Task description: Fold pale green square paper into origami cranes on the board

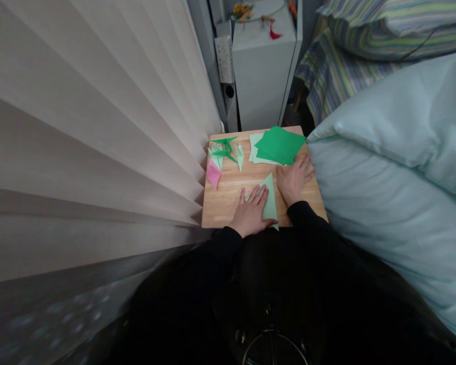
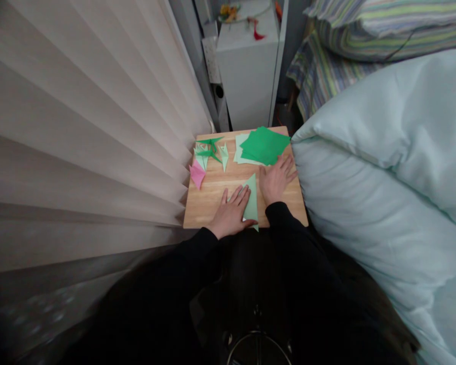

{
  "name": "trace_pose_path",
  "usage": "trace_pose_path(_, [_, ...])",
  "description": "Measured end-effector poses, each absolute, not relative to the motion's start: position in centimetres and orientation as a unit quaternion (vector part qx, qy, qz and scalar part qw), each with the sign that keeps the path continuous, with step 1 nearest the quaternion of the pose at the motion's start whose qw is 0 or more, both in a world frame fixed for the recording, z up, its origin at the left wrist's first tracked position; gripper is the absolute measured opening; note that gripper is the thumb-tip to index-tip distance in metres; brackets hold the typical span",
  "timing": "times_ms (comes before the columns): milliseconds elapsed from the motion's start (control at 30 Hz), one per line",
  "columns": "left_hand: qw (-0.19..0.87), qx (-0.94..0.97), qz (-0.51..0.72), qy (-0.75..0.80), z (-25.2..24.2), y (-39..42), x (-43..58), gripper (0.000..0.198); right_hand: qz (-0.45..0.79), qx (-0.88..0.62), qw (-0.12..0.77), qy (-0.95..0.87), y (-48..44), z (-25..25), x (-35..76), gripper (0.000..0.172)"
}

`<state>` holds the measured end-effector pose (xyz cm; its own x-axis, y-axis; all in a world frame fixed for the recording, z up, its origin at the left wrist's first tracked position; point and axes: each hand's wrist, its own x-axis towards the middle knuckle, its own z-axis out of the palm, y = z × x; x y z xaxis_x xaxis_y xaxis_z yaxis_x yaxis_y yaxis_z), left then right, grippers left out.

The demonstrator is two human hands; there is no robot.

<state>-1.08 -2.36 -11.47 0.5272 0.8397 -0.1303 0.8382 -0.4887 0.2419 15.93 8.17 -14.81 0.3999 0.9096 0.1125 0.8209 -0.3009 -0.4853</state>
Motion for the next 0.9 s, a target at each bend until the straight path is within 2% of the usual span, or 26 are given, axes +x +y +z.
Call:
trace_pose_path(67, [0.139, 0.862, 0.004, 0.488, -11.5, -2.4, -1.0, 0.095, 0.107, -0.785, 0.251, -0.557, 7.7, -15.0, 16.2, 0.076])
trace_pose_path(133, [0.138, 0.861, 0.006, 0.490, -11.5, -2.4, -0.9, 0.095, 0.123, -0.761, 0.247, -0.587, 7.0, -15.0, 16.5, 0.085])
trace_pose_path(367, [0.149, 0.857, 0.014, 0.494, -11.1, -2.3, -0.9, 0.099, 0.187, -0.738, 0.179, -0.622, 4.1, -14.3, 16.7, 0.101])
trace_pose_path(467, [0.151, 0.854, 0.019, 0.498, -11.1, -2.2, -0.8, 0.100, 0.202, -0.737, 0.159, -0.625, 2.7, -13.8, 17.3, 0.100])
trace_pose_path(567, [0.141, 0.851, 0.023, 0.505, -10.8, -2.4, -0.5, 0.089, 0.200, -0.718, 0.145, -0.650, 1.2, -13.5, 17.8, 0.091])
trace_pose_path(700, [0.103, 0.849, 0.041, 0.516, -9.5, -3.4, -0.4, 0.057, 0.184, -0.661, 0.133, -0.715, -0.9, -13.1, 18.2, 0.064])
trace_pose_path(900, [0.069, 0.864, 0.027, 0.498, -8.5, -3.7, -0.9, 0.035, 0.157, -0.630, 0.121, -0.751, -2.1, -11.8, 17.6, 0.039])
